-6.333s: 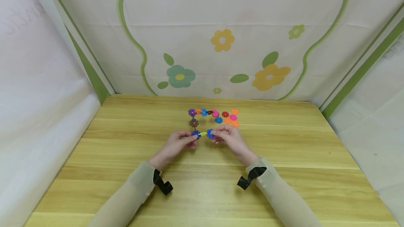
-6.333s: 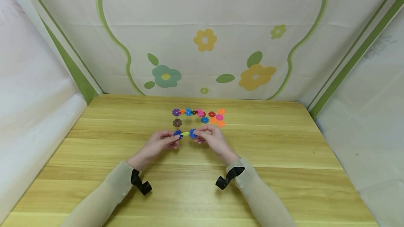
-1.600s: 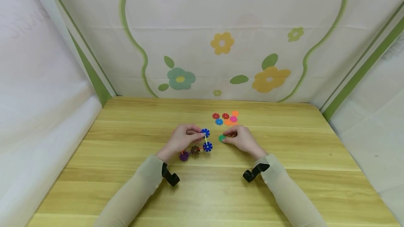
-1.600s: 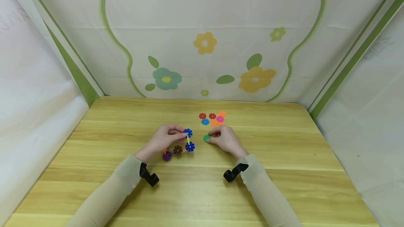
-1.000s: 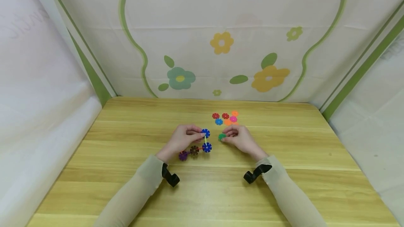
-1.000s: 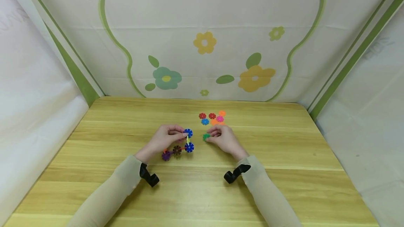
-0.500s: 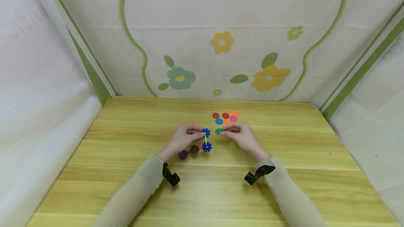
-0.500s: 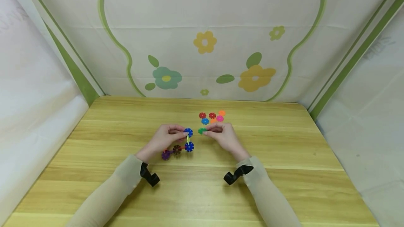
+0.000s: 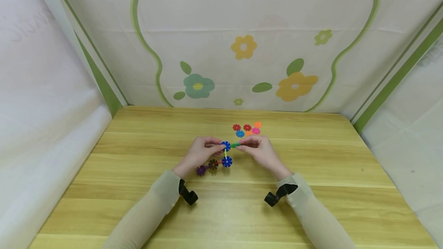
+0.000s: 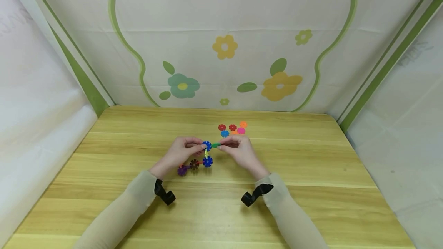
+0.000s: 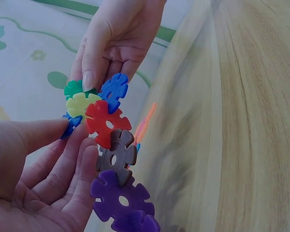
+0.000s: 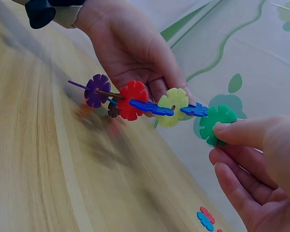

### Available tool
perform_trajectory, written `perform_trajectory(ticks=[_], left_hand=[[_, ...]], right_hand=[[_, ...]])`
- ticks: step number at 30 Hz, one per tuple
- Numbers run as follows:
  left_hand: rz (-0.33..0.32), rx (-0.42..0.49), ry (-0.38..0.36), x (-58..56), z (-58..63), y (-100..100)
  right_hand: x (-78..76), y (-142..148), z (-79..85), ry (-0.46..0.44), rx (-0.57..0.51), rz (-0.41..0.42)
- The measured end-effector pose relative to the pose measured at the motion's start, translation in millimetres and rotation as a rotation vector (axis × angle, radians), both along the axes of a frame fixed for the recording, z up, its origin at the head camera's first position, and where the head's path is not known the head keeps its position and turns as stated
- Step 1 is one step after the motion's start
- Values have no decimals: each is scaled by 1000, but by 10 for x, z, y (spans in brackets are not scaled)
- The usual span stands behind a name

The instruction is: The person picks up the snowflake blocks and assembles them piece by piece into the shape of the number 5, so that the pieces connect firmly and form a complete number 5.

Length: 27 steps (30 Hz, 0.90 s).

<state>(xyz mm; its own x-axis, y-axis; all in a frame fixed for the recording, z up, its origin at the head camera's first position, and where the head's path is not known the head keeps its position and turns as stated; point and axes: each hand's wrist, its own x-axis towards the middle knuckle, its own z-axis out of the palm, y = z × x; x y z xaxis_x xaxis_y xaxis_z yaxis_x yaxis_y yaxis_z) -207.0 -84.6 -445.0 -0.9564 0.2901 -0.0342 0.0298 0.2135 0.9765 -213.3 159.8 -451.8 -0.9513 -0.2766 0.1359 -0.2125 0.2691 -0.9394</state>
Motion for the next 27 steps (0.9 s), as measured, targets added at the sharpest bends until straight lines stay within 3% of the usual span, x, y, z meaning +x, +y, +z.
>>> perform_trajectory(ticks=[17,27], left_hand=[[26,-17,24,16,-14,28],[4,-27,22,24,-18,33]], right_hand=[[32,-67,-43,48,-46,-16],[41,-57,-46,45,-46,3]])
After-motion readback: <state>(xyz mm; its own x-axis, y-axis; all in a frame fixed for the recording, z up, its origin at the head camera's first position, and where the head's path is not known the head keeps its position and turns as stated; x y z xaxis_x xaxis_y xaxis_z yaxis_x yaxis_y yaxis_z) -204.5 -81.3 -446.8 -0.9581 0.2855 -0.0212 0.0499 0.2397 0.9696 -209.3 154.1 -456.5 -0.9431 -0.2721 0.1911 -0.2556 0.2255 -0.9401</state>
